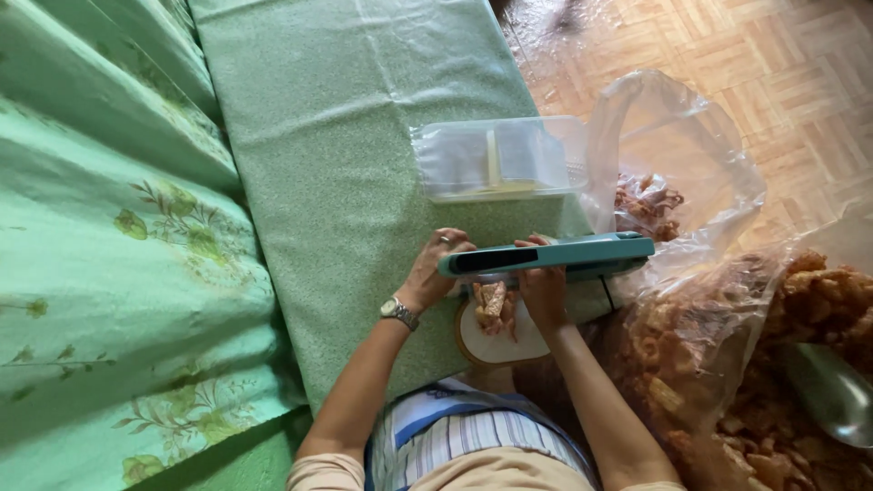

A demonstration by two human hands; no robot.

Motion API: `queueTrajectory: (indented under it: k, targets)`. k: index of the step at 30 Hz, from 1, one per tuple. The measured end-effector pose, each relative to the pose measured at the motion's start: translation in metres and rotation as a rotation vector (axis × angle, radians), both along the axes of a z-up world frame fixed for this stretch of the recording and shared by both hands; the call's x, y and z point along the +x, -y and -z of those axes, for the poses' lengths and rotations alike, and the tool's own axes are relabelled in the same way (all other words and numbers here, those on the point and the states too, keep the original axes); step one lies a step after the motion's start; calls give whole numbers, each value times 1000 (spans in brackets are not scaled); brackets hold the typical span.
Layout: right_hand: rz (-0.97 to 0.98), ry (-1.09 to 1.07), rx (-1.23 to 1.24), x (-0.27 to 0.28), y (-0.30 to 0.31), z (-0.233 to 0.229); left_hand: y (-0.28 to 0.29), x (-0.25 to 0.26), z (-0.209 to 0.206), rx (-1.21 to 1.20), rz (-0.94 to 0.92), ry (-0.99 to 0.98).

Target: Filling and sealing plastic bags with snacks

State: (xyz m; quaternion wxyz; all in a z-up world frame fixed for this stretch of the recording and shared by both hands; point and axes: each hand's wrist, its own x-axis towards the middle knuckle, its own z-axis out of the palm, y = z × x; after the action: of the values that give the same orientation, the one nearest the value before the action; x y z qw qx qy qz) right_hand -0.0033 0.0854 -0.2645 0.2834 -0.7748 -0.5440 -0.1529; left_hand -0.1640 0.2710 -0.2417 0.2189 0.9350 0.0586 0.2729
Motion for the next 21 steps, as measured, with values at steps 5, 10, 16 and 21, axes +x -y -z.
queueTrajectory:
  k: [5, 10, 16, 21]
  targets:
    - [42, 98, 22, -2, 1, -2, -13, 9, 17, -246, 132, -307]
    - [13, 51, 26, -43, 40, -15, -40, 37, 90, -489, 345, -314]
    - [-125, -100, 480, -51, -7, -137, -48, 30, -2, -825, 386, -637]
    - [-242, -478, 478, -31, -91, -141, -51, 31, -42, -980, 343, -764]
